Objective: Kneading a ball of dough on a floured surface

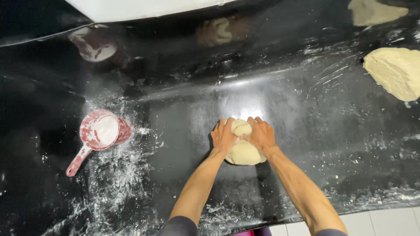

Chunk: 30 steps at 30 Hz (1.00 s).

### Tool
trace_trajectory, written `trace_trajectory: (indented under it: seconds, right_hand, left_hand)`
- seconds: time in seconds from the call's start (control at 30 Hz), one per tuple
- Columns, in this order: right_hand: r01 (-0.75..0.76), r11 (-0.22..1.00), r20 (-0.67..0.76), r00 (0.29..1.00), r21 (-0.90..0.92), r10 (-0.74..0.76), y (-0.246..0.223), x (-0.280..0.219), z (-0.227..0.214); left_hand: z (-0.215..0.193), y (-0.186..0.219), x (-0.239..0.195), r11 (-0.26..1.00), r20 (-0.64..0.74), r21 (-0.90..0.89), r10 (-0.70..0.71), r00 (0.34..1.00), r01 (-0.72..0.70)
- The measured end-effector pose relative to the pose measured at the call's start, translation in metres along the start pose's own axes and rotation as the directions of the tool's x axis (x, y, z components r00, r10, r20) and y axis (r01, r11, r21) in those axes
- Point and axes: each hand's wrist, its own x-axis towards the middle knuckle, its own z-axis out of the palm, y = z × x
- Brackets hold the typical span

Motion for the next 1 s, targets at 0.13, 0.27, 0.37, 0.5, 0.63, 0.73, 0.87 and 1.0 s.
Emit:
trace_trajectory:
  seconds: [0.13, 0.27, 0.37, 0.5, 0.63, 0.73, 0.87, 1.0]
  right_hand:
    - [0.017, 0.999, -0.131, 0.991, -0.043, -0.022, 0.011, -0.025, 0.033]
    - [0.056, 0.996, -0.331, 0.940, -0.073, -0.077, 0.006, -0.070, 0.056]
    - [0.156, 0.983, -0.450, 0.874, -0.094, -0.181, 0.001, -0.108, 0.072]
    - [0.332, 0.935, -0.555, 0.757, -0.128, -0.345, -0.009, -0.154, 0.089]
    - [0.278, 0.944, -0.409, 0.852, -0.178, -0.328, -0.027, -0.186, 0.083]
    - [0.171, 0.975, -0.145, 0.971, -0.140, -0.191, -0.065, -0.205, 0.067]
    - [0.292, 0.955, -0.143, 0.944, -0.049, -0.297, -0.062, -0.216, 0.079]
    - [0.530, 0.817, -0.364, 0.824, 0.225, -0.435, -0.018, -0.220, 0.053]
  left_hand:
    - [0.014, -0.006, -0.029, 0.999, -0.085, -0.011, 0.048, 0.995, -0.049]
    - [0.028, -0.017, -0.072, 0.961, -0.418, 0.018, 0.258, 0.871, -0.276]
    - [0.012, -0.016, -0.111, 0.931, -0.410, -0.025, 0.322, 0.853, -0.363]
    - [0.007, -0.040, -0.131, 0.916, -0.166, -0.112, 0.364, 0.916, -0.385]
    - [-0.036, -0.036, -0.157, 0.939, 0.103, -0.161, 0.321, 0.941, -0.303]
    - [-0.019, -0.026, -0.138, 0.865, 0.070, -0.487, 0.182, 0.981, -0.125]
    - [0.041, -0.020, -0.127, 0.858, -0.492, -0.514, -0.297, 0.818, 0.003]
    - [0.043, -0.021, -0.142, 0.901, -0.727, -0.393, -0.180, 0.662, -0.187]
